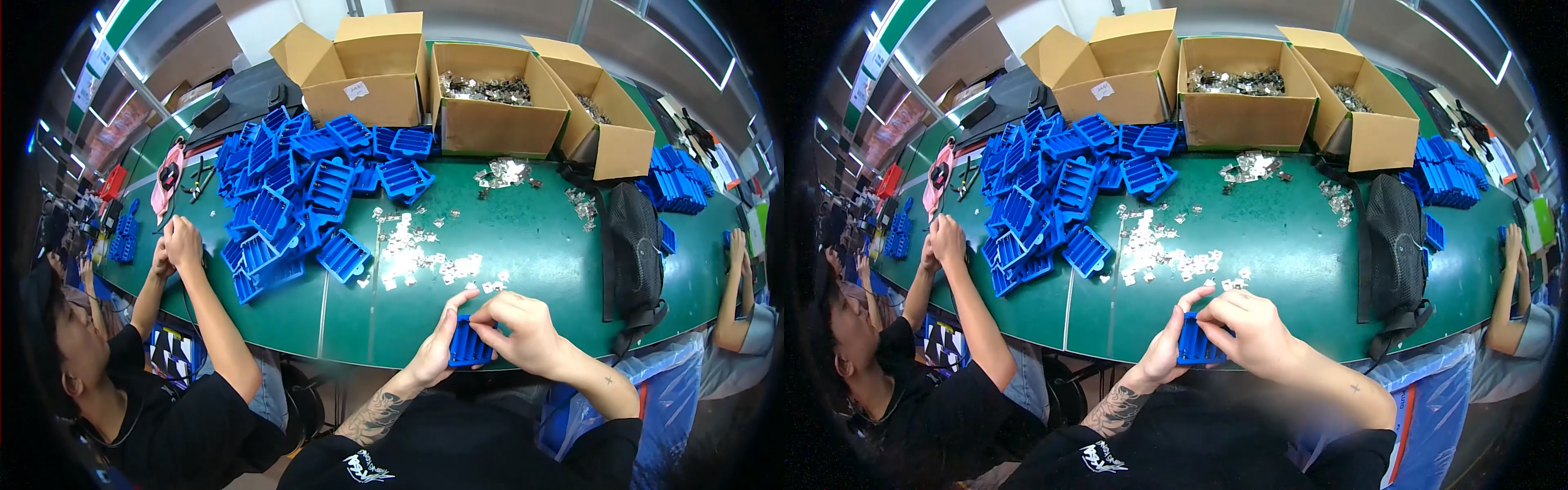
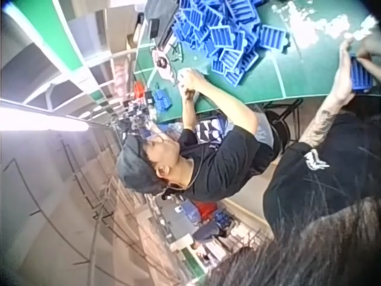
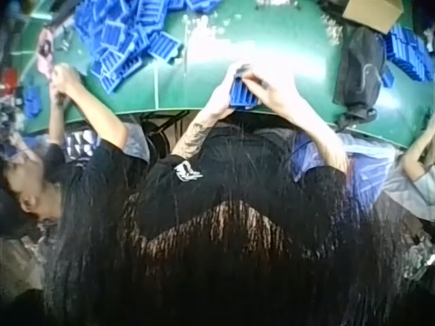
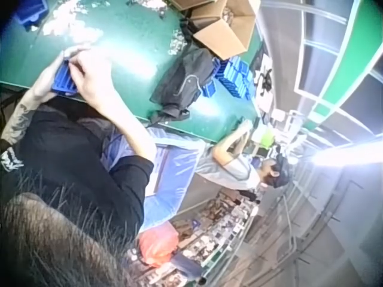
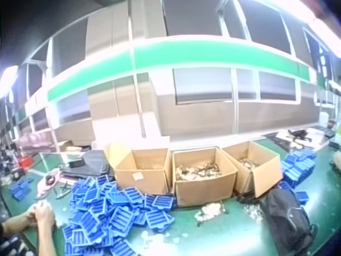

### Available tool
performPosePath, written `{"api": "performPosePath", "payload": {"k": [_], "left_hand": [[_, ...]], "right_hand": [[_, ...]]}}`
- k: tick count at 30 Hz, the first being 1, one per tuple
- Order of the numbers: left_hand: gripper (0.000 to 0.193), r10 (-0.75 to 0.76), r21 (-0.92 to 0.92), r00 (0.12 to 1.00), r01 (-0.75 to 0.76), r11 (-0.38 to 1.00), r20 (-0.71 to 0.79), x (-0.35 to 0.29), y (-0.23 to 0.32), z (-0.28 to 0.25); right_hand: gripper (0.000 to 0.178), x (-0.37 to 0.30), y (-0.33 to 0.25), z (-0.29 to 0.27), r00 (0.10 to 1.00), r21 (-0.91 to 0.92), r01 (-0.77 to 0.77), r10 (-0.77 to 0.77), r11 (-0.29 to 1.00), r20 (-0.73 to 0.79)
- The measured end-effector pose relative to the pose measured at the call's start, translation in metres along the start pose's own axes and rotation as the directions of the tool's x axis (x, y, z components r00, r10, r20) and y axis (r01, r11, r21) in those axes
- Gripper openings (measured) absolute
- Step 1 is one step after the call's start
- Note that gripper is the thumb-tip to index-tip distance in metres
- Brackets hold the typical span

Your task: Placing small metal components into designated slots of blue plastic trays on a factory assembly line.

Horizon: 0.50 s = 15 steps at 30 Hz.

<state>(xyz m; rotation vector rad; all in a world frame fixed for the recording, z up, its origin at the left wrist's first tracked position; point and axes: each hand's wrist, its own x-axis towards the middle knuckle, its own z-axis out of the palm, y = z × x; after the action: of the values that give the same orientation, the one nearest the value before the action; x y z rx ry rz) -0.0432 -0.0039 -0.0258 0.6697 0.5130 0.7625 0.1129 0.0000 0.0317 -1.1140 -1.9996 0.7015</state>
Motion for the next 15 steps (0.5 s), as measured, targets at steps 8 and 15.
{"api": "performPosePath", "payload": {"k": [8, 15], "left_hand": [[0.059, -0.036, 0.146, 0.999, 0.031, 0.989, 0.033, 0.000, 0.006, 0.004], [0.065, 0.021, 0.222, 0.993, -0.047, 0.974, 0.120, 0.001, -0.006, -0.004]], "right_hand": [[0.015, -0.001, 0.000, -0.002, 0.997, -0.091, 0.069, -0.067, 0.993, 0.032], [0.018, 0.010, 0.009, -0.016, 0.958, 0.175, -0.199, 0.154, 0.964, 0.242]]}}
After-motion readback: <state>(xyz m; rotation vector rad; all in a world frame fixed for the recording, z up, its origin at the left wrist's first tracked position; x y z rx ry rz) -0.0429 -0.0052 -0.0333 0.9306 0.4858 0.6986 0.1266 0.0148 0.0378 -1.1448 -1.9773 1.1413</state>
